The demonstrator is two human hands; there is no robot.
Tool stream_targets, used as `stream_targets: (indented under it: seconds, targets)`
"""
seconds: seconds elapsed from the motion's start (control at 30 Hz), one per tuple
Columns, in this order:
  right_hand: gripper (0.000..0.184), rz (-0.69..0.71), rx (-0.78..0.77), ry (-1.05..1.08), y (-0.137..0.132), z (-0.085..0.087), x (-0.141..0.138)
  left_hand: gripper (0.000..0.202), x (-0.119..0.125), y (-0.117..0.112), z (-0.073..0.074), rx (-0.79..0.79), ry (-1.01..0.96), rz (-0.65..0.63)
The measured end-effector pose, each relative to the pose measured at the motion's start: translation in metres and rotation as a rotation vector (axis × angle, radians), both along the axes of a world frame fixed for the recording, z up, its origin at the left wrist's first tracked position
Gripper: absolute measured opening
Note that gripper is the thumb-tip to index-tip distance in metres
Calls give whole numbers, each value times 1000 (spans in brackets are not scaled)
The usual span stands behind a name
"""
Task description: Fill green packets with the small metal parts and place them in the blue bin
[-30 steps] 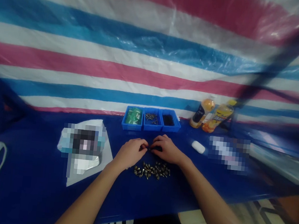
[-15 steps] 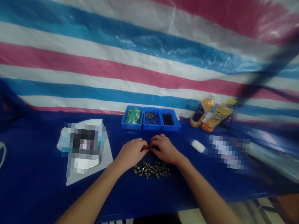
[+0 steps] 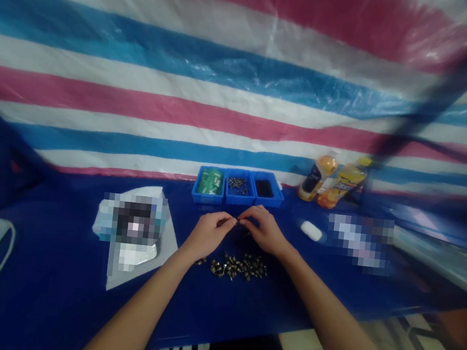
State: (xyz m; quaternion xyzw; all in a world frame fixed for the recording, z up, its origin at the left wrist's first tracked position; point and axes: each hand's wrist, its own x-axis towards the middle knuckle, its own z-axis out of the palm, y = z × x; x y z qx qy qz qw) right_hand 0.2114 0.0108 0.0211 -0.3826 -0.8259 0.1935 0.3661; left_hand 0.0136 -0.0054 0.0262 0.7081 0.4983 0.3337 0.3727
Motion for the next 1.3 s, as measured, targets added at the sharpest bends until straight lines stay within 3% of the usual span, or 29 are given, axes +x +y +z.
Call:
stream_targets:
  seconds: [0.17,0.3,0.37,0.43,0.57,0.67,0.77,1.03,1.3]
  targets:
    - [35,-57,-96,-51,1,-4,3,29,-1,0,0,9,-38,50]
    - [23,-129,-165,245,5,-9,1,26,-2,1,0,41,-21,73]
    - [41,-144,-161,351,6,-9,2,25,-1,1,0,56,-13,75]
    - [46,-111,-160,267,6,-6,7,23,-1,1,-1,60,-11,78]
    - [33,52,-198,-266,4,1,23,22,-3,2,-2,64,-10,84]
    - [22,83,-223,-478,5,0,30,22,-3,1,-1,62,-9,77]
    - [11,115,-214,-457,8,-4,29,21,-2,1,-1,55,-2,69]
    - [18,143,-190,-345,11,-10,30,20,-1,1,-3,40,22,40]
    - [12,114,-225,-273,16,-13,35,22,-2,0,-4,48,52,22]
